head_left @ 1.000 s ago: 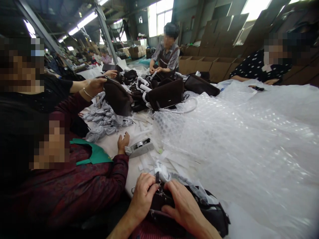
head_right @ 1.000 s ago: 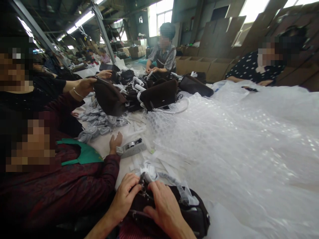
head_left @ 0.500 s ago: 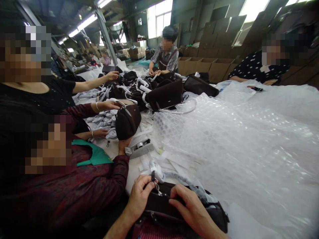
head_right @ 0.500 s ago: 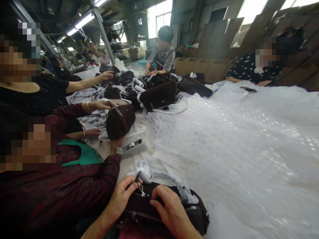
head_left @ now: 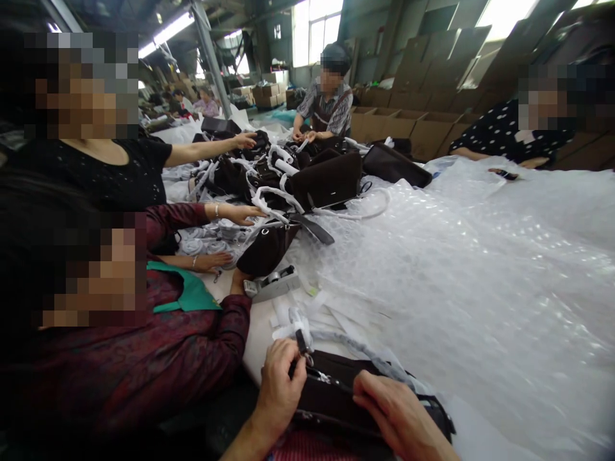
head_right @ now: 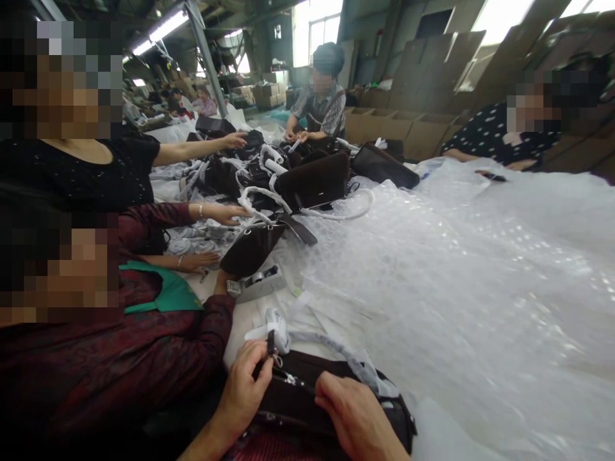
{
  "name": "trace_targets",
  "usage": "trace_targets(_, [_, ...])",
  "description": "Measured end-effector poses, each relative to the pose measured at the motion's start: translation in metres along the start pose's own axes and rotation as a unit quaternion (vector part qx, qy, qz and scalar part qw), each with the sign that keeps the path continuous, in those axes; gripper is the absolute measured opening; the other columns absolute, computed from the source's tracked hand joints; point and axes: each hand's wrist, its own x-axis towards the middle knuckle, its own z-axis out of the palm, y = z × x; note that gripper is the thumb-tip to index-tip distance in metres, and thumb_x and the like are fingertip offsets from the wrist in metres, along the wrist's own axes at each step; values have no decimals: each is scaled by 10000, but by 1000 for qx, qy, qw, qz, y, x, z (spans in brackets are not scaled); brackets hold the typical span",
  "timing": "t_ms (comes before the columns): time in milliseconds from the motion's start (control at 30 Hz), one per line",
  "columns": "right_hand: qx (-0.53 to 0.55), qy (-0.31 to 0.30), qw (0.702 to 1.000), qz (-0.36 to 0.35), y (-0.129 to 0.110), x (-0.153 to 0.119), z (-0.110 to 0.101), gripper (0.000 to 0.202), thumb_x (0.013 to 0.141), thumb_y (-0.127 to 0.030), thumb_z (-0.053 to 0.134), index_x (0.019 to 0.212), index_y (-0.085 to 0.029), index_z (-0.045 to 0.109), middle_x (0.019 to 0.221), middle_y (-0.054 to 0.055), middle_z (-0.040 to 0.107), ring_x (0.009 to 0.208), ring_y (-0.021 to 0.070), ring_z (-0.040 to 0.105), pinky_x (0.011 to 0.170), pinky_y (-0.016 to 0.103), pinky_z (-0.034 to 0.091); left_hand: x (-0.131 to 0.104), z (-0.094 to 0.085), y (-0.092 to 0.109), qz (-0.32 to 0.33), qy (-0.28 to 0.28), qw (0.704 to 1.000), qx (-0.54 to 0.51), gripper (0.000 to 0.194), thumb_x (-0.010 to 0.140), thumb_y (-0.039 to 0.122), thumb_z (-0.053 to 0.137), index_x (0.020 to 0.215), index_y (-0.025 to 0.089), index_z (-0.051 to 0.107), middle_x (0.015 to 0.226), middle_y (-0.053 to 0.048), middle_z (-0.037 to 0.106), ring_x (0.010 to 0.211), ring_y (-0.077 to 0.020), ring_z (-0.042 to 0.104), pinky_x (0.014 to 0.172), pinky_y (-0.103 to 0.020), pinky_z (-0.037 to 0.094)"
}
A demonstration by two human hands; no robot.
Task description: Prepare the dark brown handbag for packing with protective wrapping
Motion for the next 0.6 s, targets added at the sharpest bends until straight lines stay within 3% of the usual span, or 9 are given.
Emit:
trace_targets(133, [21, -2, 998, 55, 7, -9, -11, 242, 971, -397, 385, 785, -266, 466, 716, -6, 639, 649, 180, 581, 614, 309, 380, 0, 1, -3, -19, 18, 999, -19, 237, 897, 289, 453, 718, 212, 588, 757, -44, 643, 783, -206, 620, 754, -347, 501])
trace_targets(333, [65, 34, 994, 83, 4, -13, -18, 287, 970, -455, 376, 771, -264, 458, 708, -16, 588, 662, 172, 552, 628, 297, 403, 0, -19, 1, -84, -34, 988, -128, 260, 896, 357, 472, 762, 213, 641, 868, -50, 732, 848, -200, 681, 822, -330, 509])
trace_targets(433, [74, 46, 993, 85, 8, -18, -16, 303, 971, -472, 389, 763, -264, 459, 715, -10, 581, 675, 175, 551, 631, 294, 418, -1, -28, 3, -111, -59, 973, -194, 247, 848, 378, 525, 714, 211, 647, 1065, -85, 754, 1047, -242, 680, 932, -349, 503])
trace_targets(600, [57, -4, 996, 66, 17, -35, -18, 284, 973, -464, 401, 775, -279, 486, 763, 7, 622, 709, 197, 595, 668, 317, 464, -2, -34, 4, -191, -71, 927, -317, 257, 766, 428, 622, 642, 202, 627, 1337, -102, 672, 1294, -311, 567, 1124, -434, 412])
